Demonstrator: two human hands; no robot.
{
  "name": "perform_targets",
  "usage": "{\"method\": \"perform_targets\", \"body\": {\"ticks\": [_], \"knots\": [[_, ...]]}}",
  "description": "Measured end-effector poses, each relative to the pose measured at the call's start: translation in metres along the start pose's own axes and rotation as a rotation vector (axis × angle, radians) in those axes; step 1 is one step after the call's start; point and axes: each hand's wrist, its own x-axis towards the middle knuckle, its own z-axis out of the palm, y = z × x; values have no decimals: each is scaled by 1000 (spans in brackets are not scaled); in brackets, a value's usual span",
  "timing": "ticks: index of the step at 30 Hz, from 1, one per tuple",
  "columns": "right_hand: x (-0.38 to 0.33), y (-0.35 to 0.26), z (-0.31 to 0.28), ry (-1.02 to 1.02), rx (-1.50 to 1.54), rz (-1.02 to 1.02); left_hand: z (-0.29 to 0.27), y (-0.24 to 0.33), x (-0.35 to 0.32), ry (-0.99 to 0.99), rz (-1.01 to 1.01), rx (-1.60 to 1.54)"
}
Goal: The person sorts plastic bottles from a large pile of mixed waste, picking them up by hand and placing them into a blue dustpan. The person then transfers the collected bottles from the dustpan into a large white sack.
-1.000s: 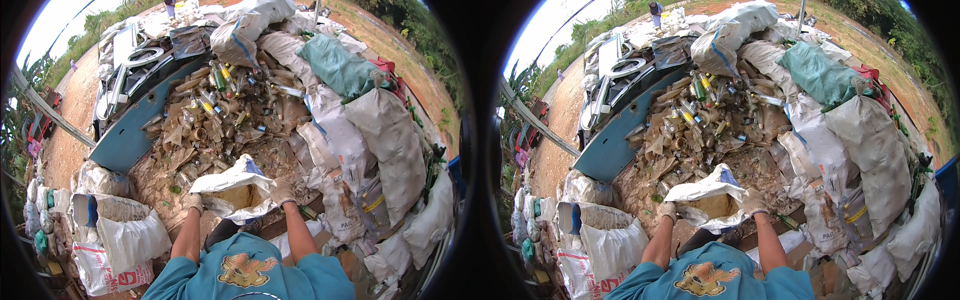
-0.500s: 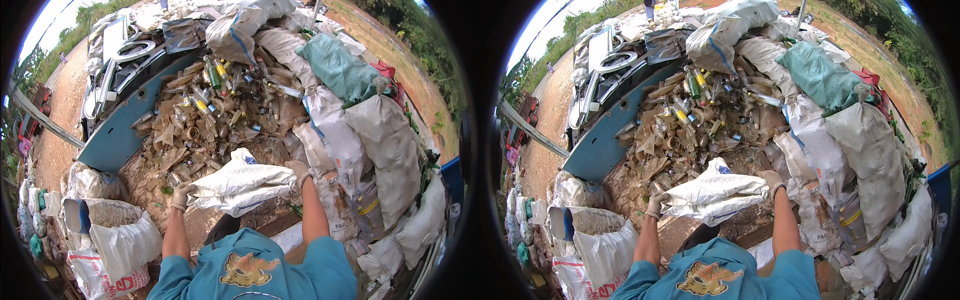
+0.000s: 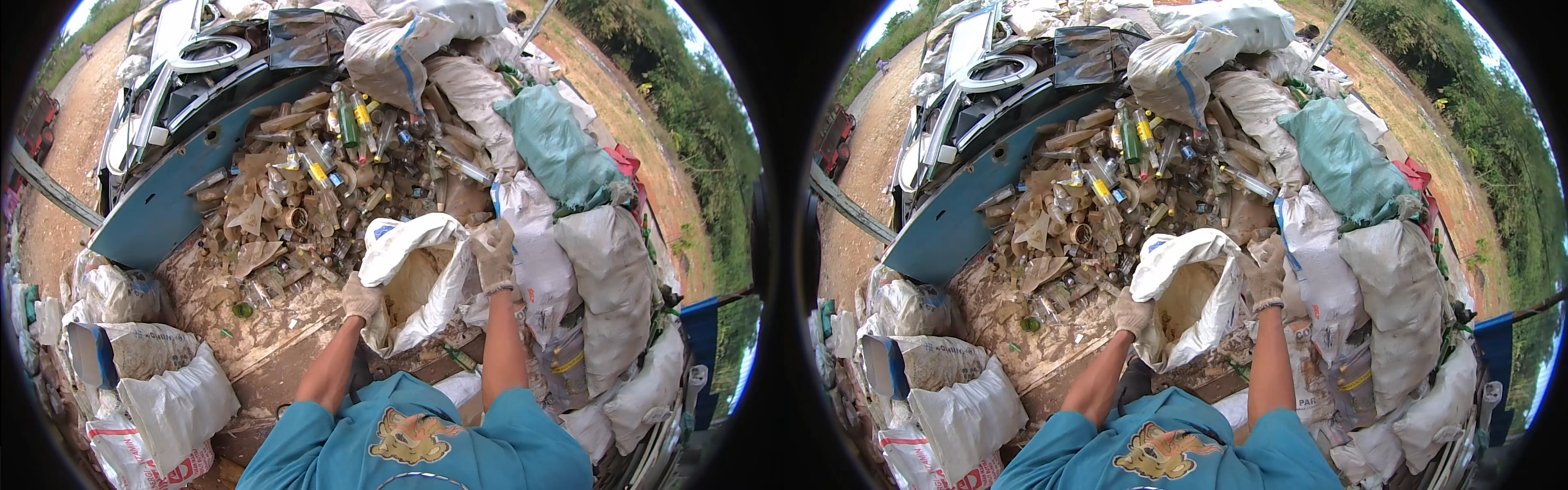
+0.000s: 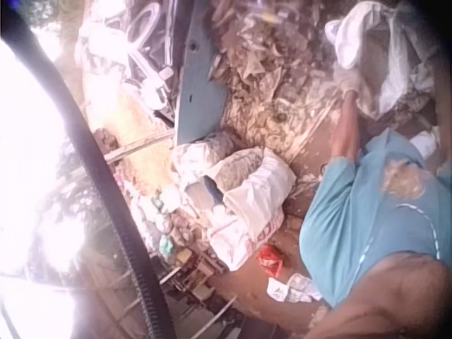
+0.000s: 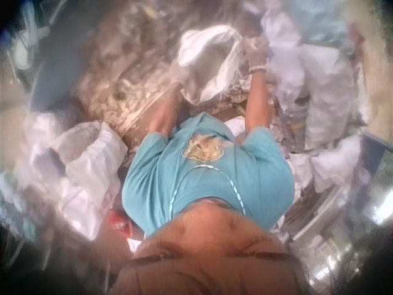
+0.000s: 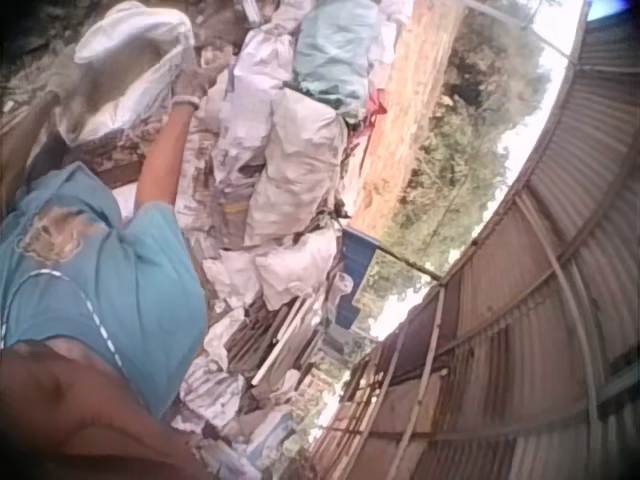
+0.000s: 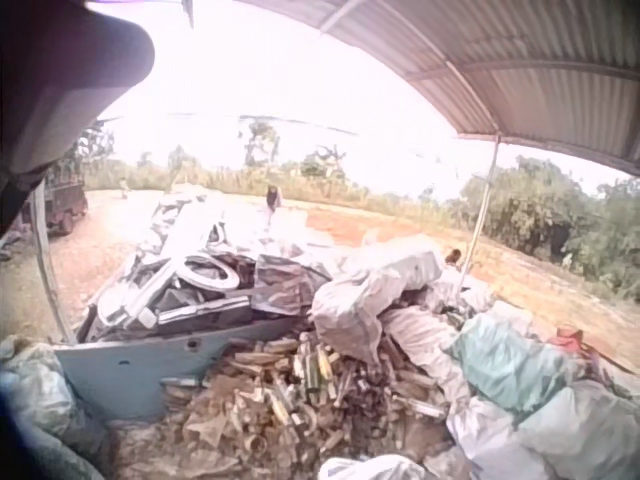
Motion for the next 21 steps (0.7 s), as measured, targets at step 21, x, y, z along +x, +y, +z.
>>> {"method": "perform_targets", "body": {"ticks": [21], "knots": [[-28, 84, 159, -431, -451, 339, -86, -98, 57, 468, -678, -498]]}}
